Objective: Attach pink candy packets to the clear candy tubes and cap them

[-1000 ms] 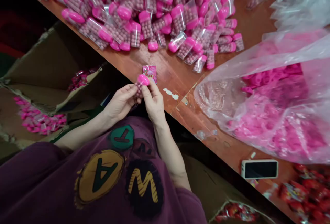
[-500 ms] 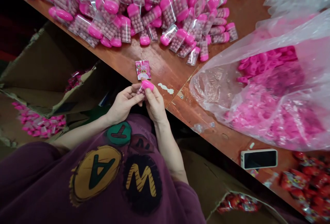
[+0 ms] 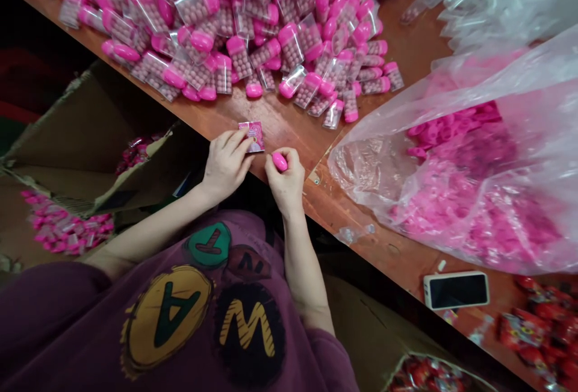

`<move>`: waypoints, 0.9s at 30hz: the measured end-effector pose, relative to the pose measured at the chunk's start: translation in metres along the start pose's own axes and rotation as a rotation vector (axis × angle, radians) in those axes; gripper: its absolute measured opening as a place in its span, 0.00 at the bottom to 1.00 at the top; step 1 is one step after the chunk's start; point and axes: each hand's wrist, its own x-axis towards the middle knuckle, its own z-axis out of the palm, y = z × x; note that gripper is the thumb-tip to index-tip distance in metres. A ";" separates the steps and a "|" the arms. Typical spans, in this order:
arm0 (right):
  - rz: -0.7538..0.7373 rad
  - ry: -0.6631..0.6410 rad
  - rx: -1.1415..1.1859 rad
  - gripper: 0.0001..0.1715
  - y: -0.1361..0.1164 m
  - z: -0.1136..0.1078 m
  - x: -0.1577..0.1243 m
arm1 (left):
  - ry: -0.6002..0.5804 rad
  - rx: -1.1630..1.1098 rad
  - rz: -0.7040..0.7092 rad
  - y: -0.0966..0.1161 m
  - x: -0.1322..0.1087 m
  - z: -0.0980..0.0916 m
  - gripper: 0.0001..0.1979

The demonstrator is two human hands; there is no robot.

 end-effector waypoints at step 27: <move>0.317 0.016 0.573 0.21 0.001 -0.008 -0.018 | -0.013 -0.562 0.066 0.003 -0.029 0.008 0.24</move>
